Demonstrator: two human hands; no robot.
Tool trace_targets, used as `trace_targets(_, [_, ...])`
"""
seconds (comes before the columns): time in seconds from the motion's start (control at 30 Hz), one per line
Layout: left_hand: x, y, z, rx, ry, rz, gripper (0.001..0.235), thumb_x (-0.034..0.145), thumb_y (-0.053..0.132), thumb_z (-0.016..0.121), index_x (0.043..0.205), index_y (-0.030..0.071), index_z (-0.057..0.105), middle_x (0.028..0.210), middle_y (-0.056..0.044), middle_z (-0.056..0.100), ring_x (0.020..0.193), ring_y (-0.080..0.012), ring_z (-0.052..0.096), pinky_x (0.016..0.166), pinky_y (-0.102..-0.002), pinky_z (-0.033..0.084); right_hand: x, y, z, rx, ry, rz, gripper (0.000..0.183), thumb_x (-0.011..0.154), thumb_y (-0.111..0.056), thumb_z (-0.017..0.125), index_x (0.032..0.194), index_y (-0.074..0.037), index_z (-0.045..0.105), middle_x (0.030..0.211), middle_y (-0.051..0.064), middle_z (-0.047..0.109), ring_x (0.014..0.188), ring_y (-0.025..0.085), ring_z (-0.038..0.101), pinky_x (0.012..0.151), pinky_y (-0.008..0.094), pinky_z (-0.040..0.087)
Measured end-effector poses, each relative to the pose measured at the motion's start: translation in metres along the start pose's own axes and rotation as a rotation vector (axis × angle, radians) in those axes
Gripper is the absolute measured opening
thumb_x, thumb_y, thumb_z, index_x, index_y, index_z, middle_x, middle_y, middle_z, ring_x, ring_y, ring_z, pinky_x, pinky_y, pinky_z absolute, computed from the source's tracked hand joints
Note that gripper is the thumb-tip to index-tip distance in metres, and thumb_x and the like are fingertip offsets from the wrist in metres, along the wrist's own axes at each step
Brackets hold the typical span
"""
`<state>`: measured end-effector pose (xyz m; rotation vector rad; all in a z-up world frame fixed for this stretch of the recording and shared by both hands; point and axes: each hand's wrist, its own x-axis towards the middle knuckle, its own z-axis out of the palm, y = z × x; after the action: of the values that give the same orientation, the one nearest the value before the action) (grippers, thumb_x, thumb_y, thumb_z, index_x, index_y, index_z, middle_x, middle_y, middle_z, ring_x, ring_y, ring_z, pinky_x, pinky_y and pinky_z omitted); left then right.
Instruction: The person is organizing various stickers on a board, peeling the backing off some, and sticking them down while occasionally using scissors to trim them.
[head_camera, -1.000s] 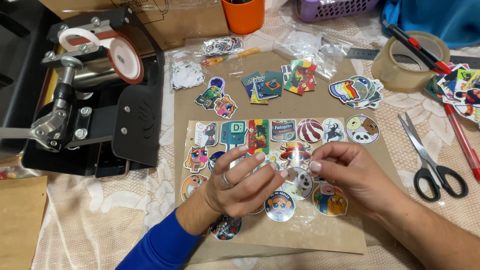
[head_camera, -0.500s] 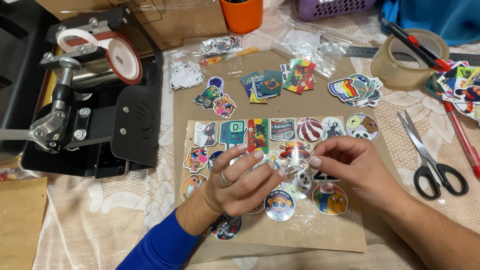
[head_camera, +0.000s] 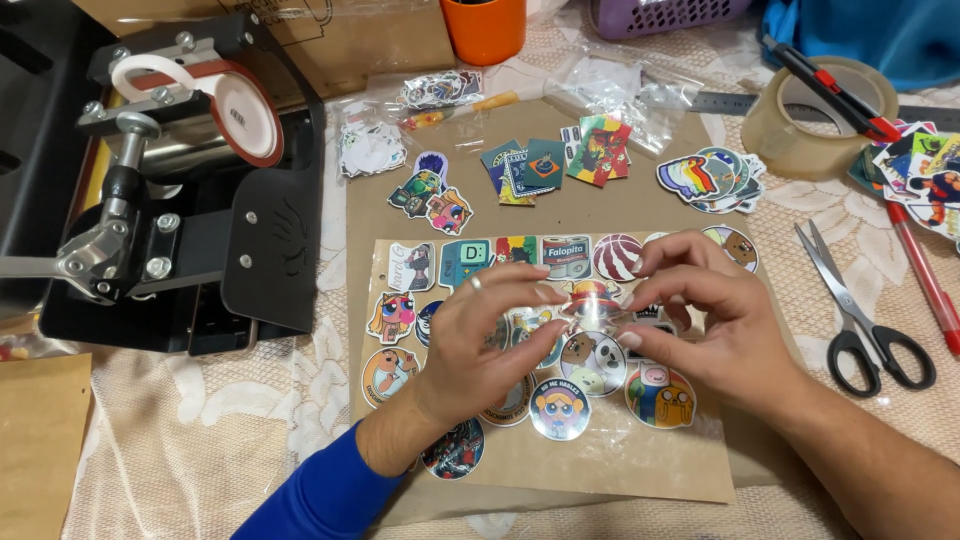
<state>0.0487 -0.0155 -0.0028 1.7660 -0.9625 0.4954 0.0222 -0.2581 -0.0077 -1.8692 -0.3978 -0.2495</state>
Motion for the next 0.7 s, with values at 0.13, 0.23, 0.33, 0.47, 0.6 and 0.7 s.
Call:
trace_targets(0.13, [0.004, 0.012, 0.0, -0.196, 0.023, -0.307, 0.051, 0.085, 0.004, 0.079, 0.126, 0.009, 0.049, 0.116, -0.009, 0.068, 0.111, -0.0223, 0.07, 0.105, -0.035, 0.057, 0.0, 0.002, -0.001, -0.03, -0.018, -0.056, 0.025, 0.07, -0.019, 0.087, 0.091, -0.015, 0.074, 0.105, 0.005, 0.058, 0.083, 0.009, 0.052, 0.058, 0.018, 0.043])
trace_targets(0.23, [0.006, 0.015, 0.001, -0.204, -0.001, -0.484, 0.054, 0.083, 0.01, 0.077, 0.128, 0.013, 0.048, 0.109, -0.005, 0.077, 0.111, -0.0166, 0.074, 0.089, -0.031, 0.05, 0.001, 0.002, -0.002, -0.036, -0.026, -0.059, 0.03, 0.067, -0.016, 0.09, 0.093, -0.015, 0.075, 0.105, 0.005, 0.059, 0.088, 0.01, 0.055, 0.058, 0.018, 0.043])
trace_targets(0.33, [0.007, 0.014, 0.003, -0.396, 0.014, -0.606, 0.055, 0.085, 0.001, 0.072, 0.133, 0.009, 0.046, 0.095, -0.004, 0.078, 0.098, -0.0162, 0.077, 0.096, -0.033, 0.057, 0.002, 0.001, -0.001, -0.062, -0.038, -0.1, 0.029, 0.068, -0.016, 0.09, 0.092, -0.016, 0.074, 0.101, 0.004, 0.06, 0.086, 0.01, 0.055, 0.059, 0.019, 0.042])
trace_targets(0.47, [0.006, 0.01, 0.006, -0.463, 0.031, -0.644, 0.053, 0.084, 0.002, 0.074, 0.131, 0.005, 0.05, 0.09, -0.007, 0.077, 0.092, -0.0154, 0.074, 0.09, -0.032, 0.061, 0.003, 0.001, -0.001, -0.105, -0.037, -0.132, 0.022, 0.072, -0.015, 0.087, 0.09, -0.014, 0.074, 0.094, 0.004, 0.063, 0.083, 0.012, 0.059, 0.069, 0.023, 0.046])
trace_targets(0.6, [0.004, 0.007, 0.007, -0.471, 0.02, -0.688, 0.042, 0.083, 0.002, 0.075, 0.122, 0.007, 0.059, 0.089, -0.008, 0.076, 0.089, -0.0154, 0.074, 0.085, -0.029, 0.064, 0.004, -0.001, -0.001, -0.145, -0.03, -0.191, 0.016, 0.076, -0.013, 0.084, 0.088, -0.012, 0.075, 0.091, 0.005, 0.067, 0.082, 0.015, 0.065, 0.077, 0.026, 0.051])
trace_targets(0.7, [0.005, 0.005, 0.007, -0.41, -0.009, -0.721, 0.027, 0.085, 0.004, 0.073, 0.111, 0.005, 0.069, 0.101, -0.008, 0.075, 0.089, -0.0124, 0.073, 0.074, -0.022, 0.063, 0.007, -0.002, -0.001, -0.176, -0.043, -0.282, 0.01, 0.079, -0.01, 0.081, 0.087, -0.011, 0.075, 0.088, 0.004, 0.069, 0.081, 0.016, 0.066, 0.077, 0.029, 0.051])
